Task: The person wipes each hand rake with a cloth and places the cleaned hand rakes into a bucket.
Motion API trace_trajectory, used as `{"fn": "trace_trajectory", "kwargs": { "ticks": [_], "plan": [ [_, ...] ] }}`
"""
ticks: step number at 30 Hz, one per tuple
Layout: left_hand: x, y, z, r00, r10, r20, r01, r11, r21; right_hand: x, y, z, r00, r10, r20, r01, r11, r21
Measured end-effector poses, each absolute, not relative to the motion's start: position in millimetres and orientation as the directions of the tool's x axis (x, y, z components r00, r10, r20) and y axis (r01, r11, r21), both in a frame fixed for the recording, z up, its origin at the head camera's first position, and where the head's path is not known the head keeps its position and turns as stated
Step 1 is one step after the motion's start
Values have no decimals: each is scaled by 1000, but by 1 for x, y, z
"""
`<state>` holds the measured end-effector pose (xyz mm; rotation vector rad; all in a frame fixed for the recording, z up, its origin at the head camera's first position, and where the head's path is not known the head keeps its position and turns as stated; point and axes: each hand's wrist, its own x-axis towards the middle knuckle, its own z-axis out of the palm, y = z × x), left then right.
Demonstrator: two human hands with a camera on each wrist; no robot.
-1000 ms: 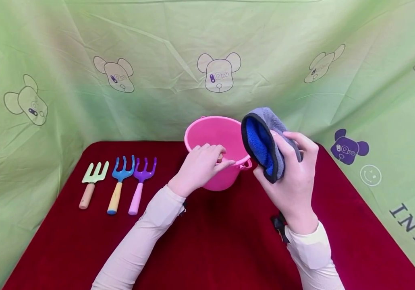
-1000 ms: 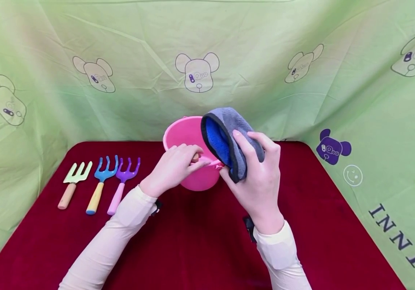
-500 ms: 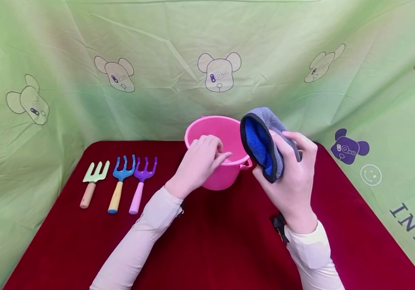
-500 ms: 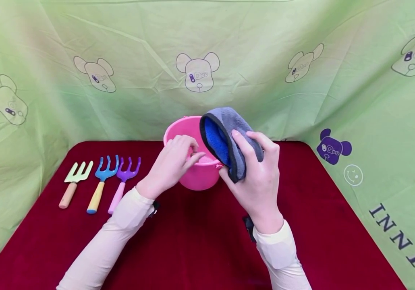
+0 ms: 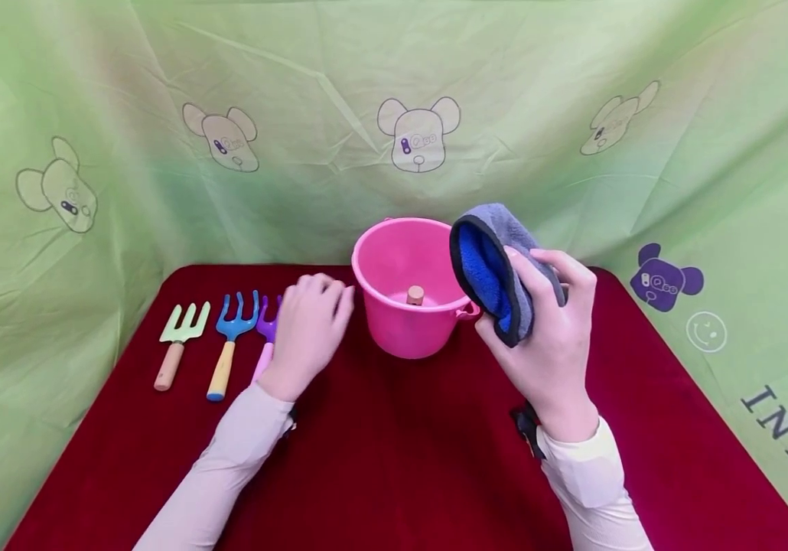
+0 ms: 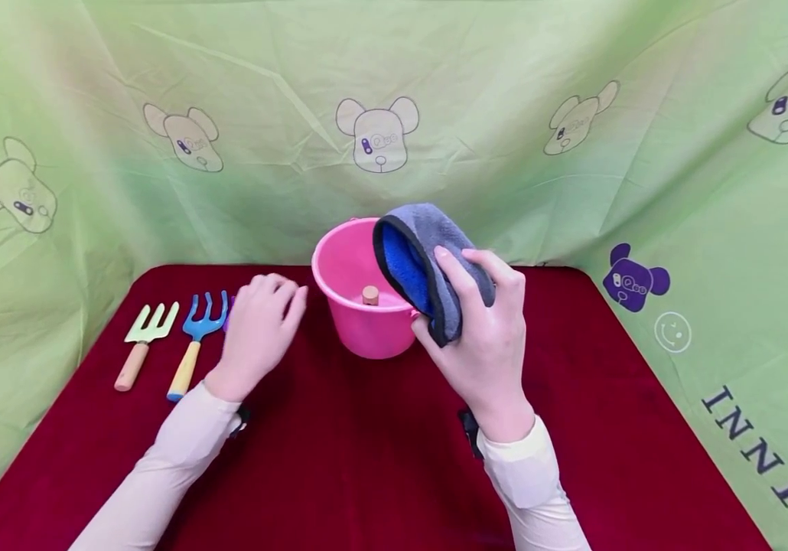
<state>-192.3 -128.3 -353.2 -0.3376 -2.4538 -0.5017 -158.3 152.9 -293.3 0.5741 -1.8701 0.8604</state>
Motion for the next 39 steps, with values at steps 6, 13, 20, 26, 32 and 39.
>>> {"fn": "trace_trajectory", "kwargs": {
  "ticks": [6, 13, 20, 26, 32, 39],
  "plan": [
    [-179, -182, -385, -932, -17, 361, 82, 963, 258, -158, 152, -295, -427, -32, 904, -702, 641, -310],
    [-160, -213, -406, -983, -89, 161, -60, 982, 180, -157, 150, -296, -435, -54, 899, -704, 643, -302],
    [-159, -222, -422, -993, -109, 40, -101, 979, 175, -156, 147, -297, -441, -70, 895, -704, 645, -297],
    [-160, -223, -427, -996, -80, 37, -72, 983, 166, -155, 146, -297, -450, -86, 889, -700, 652, -291],
    [-162, -223, -427, -996, -89, 13, -84, 973, 216, -154, 145, -297, -448, -88, 890, -699, 654, -287],
    [-168, -225, -423, -975, -126, -184, -181, 929, 322, -154, 144, -298, -450, -97, 888, -697, 659, -282]
  ]
}}
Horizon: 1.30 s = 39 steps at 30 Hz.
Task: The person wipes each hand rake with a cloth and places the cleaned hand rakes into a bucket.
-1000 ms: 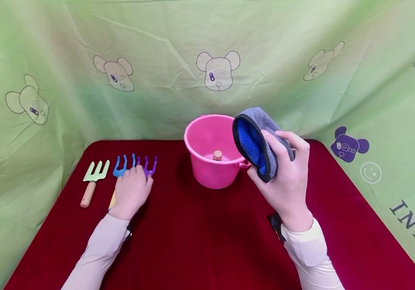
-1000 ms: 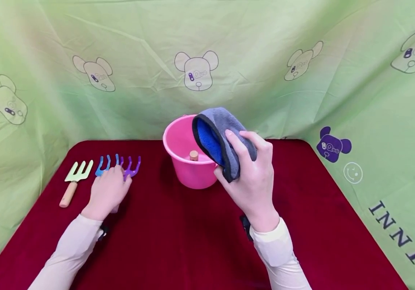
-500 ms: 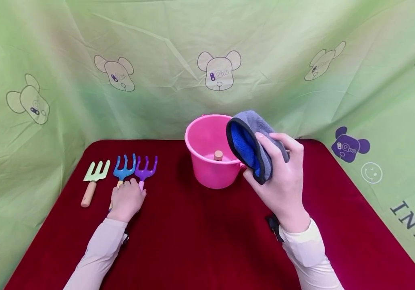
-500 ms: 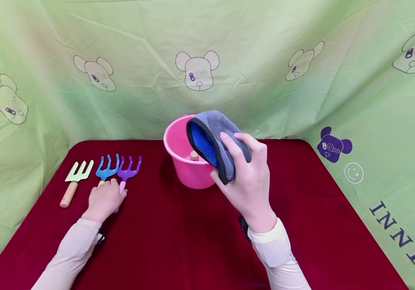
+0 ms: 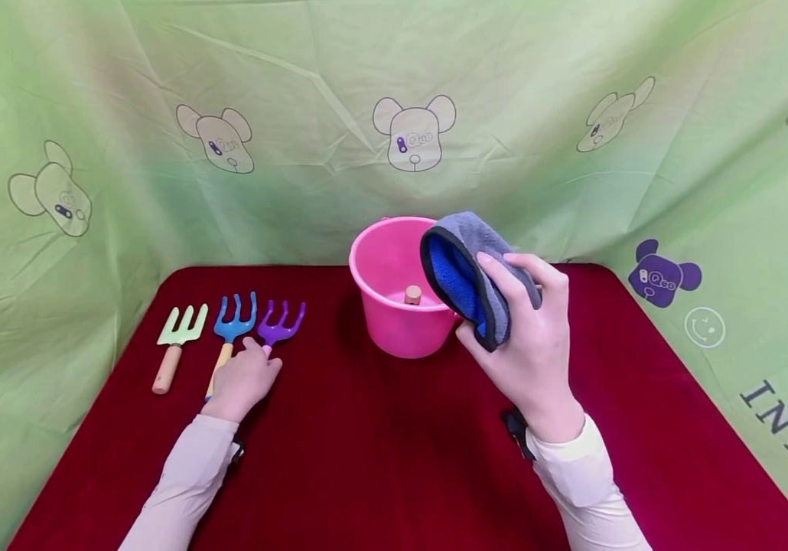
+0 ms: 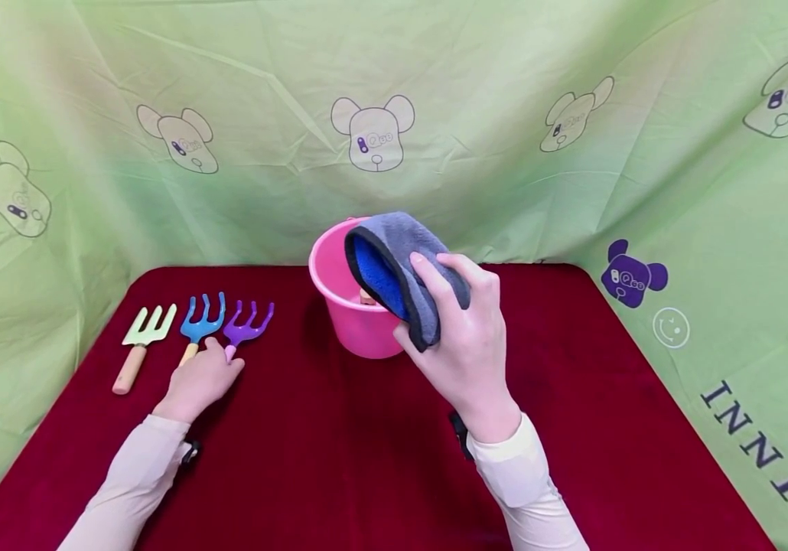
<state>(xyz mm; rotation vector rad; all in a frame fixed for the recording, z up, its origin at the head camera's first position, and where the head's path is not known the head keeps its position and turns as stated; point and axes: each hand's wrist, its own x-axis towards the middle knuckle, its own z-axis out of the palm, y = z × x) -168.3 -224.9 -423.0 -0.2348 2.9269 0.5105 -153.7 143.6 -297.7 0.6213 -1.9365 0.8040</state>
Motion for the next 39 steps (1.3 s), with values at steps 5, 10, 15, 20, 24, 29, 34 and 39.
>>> {"fn": "trace_trajectory", "kwargs": {
  "ticks": [5, 10, 15, 20, 24, 29, 34, 39],
  "plan": [
    [-170, -223, -424, -978, -138, -154, -182, 926, 331, -153, 144, -298, -453, -108, 885, -691, 669, -272],
    [-167, -220, -423, -986, -138, -96, -162, 930, 331, -151, 145, -301, -461, -114, 880, -683, 679, -269],
    [-166, -216, -415, -989, -145, -23, -143, 922, 358, -150, 146, -302, -457, -111, 882, -685, 676, -270],
    [-167, -212, -402, -985, -151, 84, -109, 922, 372, -150, 146, -301, -450, -109, 886, -693, 669, -269],
    [-168, -211, -390, -975, -160, 153, -91, 920, 380, -151, 146, -300, -446, -106, 889, -695, 666, -269],
    [-167, -206, -374, -945, -197, 262, -78, 911, 404, -152, 143, -300, -425, -86, 901, -716, 641, -277],
    [-163, -194, -355, -922, -204, 331, -53, 910, 412, -153, 141, -299, -408, -61, 911, -757, 581, -300],
    [-157, -178, -336, -921, -185, 342, -36, 916, 399, -153, 140, -296, -389, -83, 918, -768, 579, -273]
  ]
}}
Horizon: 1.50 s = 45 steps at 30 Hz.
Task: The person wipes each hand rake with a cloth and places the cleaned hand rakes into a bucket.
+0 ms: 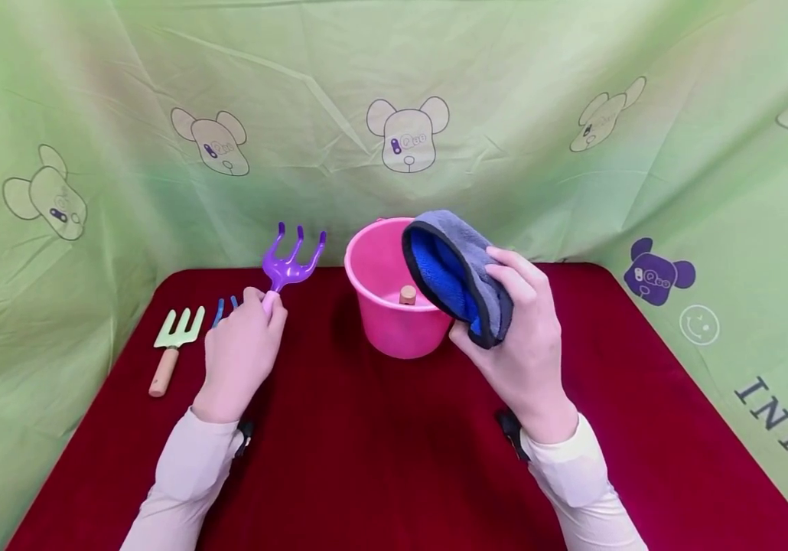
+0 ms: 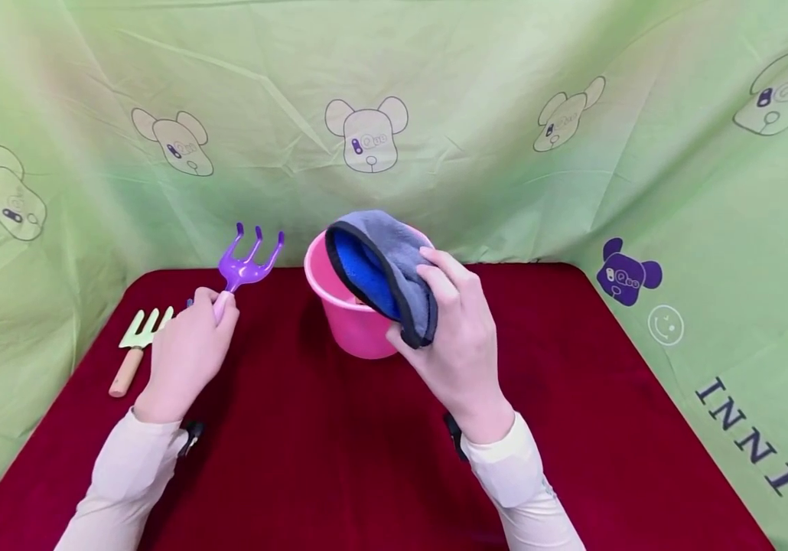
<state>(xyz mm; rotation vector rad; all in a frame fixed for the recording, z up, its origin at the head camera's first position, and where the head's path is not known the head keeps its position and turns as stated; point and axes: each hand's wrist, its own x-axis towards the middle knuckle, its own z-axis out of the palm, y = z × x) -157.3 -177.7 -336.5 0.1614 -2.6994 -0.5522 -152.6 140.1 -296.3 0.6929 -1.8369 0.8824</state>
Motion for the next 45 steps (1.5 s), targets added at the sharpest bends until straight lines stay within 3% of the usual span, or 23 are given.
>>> {"fn": "trace_trajectory", "kwargs": {
  "ticks": [7, 25, 45],
  "plan": [
    [-151, -151, -321, -905, -153, 398, 15, 922, 387, -151, 136, -298, -373, -46, 927, -778, 560, -285],
    [-138, -84, -301, -834, 23, 552, 254, 903, 347, -150, 121, -300, -206, -82, 975, -880, 452, -148],
    [-129, -55, -301, -682, 167, 712, 451, 862, 230, -152, 121, -301, -234, -183, 955, -833, 544, -100]
  ]
}}
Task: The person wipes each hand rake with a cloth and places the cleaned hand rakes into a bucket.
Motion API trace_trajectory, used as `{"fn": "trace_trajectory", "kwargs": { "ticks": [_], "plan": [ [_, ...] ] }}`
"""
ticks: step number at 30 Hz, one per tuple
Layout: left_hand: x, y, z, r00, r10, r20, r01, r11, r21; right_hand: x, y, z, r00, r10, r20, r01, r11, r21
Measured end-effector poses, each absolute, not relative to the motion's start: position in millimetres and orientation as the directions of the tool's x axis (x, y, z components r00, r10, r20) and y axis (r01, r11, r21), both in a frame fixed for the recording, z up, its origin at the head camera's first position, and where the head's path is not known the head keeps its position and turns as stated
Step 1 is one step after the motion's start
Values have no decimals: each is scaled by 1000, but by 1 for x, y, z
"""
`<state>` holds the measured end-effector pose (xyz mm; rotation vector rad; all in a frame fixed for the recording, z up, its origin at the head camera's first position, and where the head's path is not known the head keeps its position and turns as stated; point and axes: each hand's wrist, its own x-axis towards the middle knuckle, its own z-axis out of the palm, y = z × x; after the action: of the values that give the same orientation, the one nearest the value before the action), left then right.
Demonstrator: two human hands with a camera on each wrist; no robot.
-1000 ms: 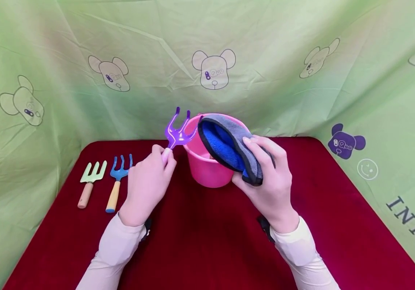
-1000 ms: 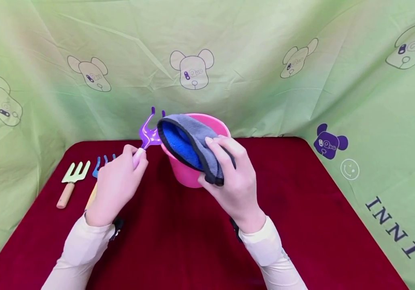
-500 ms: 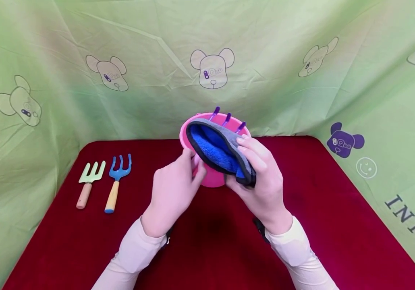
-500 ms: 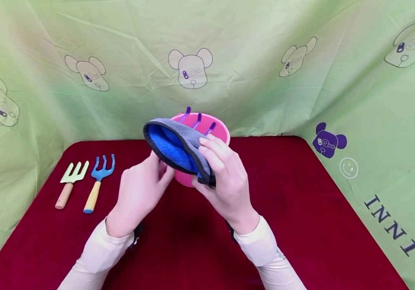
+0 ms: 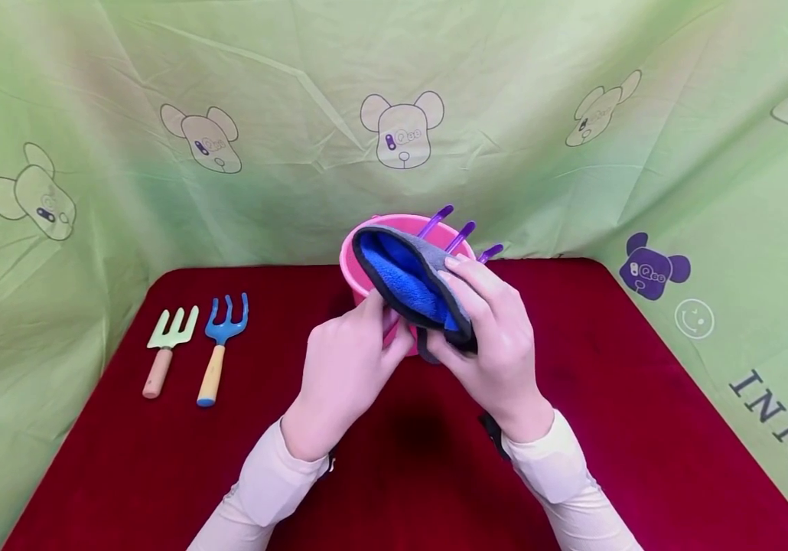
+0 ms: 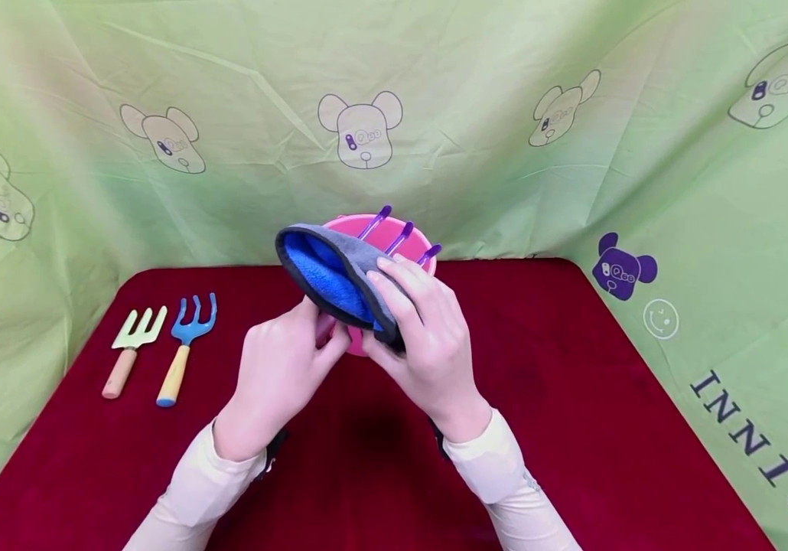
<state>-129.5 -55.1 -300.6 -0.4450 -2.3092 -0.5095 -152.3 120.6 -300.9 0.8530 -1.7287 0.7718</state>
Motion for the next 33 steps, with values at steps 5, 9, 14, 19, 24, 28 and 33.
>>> {"fn": "trace_trajectory", "kwargs": {
  "ticks": [5, 9, 14, 19, 24, 28, 33],
  "plan": [
    [-130, -56, -302, -665, 187, 723, 467, 859, 208, -154, 121, -301, -263, -214, 941, -821, 563, -101],
    [-130, -57, -304, -664, 182, 725, 480, 848, 226, -155, 121, -303, -281, -232, 931, -812, 574, -102],
    [-131, -59, -306, -637, 191, 746, 505, 835, 217, -155, 122, -304, -302, -243, 922, -799, 593, -106],
    [-133, -61, -307, -611, 203, 765, 518, 834, 192, -155, 123, -305, -332, -237, 913, -792, 596, -133],
    [-133, -62, -306, -609, 210, 765, 524, 831, 189, -156, 124, -306, -356, -250, 900, -798, 582, -154],
    [-133, -62, -306, -610, 214, 763, 525, 830, 187, -156, 125, -307, -365, -254, 896, -801, 575, -164],
    [-132, -63, -307, -605, 222, 765, 533, 827, 181, -157, 125, -307, -352, -243, 904, -802, 577, -157]
  ]
}}
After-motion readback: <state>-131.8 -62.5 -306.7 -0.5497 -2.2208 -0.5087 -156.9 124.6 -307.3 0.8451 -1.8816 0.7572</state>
